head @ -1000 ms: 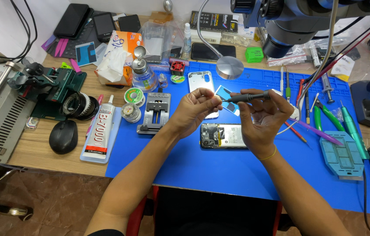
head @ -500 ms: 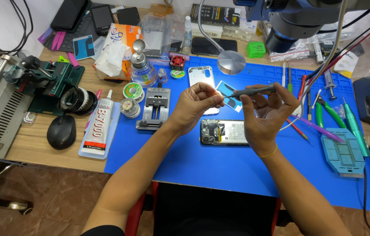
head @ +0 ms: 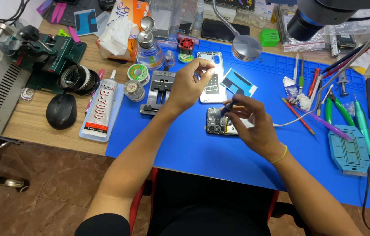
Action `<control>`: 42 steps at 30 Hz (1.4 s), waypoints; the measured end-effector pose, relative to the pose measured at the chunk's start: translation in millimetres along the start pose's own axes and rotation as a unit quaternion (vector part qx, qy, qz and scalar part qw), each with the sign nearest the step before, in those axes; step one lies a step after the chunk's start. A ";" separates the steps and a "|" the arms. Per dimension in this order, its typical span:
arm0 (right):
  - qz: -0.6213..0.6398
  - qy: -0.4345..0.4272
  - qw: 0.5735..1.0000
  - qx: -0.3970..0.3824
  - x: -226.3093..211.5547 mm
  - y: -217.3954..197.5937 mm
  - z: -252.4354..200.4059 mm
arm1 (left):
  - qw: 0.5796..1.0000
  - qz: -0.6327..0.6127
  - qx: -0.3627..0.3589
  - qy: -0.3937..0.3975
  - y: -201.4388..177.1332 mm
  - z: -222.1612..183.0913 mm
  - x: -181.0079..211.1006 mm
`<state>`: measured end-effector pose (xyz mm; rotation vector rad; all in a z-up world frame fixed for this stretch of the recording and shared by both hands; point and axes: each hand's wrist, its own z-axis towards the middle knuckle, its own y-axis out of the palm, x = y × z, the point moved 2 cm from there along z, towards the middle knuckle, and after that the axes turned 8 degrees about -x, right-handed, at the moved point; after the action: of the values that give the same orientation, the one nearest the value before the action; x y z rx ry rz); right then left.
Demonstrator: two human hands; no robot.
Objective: The person uses a small screwdriver to remove screws from a disassembled smartphone lying on a blue mat. They carefully unscrew multiple fasteners from the phone's internal frame and place them onto a nearby white smartphone casing. The workspace is cluttered with various repair tools and electronic components.
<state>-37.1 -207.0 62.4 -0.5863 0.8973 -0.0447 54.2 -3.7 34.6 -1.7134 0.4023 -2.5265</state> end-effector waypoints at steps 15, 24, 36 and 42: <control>0.023 0.016 0.999 -0.037 9.6 22.7 11.9 | 0.996 0.057 0.037 0.050 -3.9 4.1 -6.0; -0.071 -0.018 0.996 -0.049 3.6 19.9 17.1 | 0.991 0.112 0.039 0.054 -5.4 6.9 -15.7; -0.114 0.009 0.993 -0.019 15.8 9.7 6.7 | 0.933 0.357 -0.029 0.037 -2.3 7.5 -49.4; -0.119 0.034 0.992 -0.030 6.1 11.3 11.3 | 0.925 0.358 -0.118 0.056 8.7 1.2 -49.1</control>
<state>-27.1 -193.9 57.7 -0.7498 0.8925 -0.2556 73.1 -2.7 -11.5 -1.1573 1.1403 -2.0783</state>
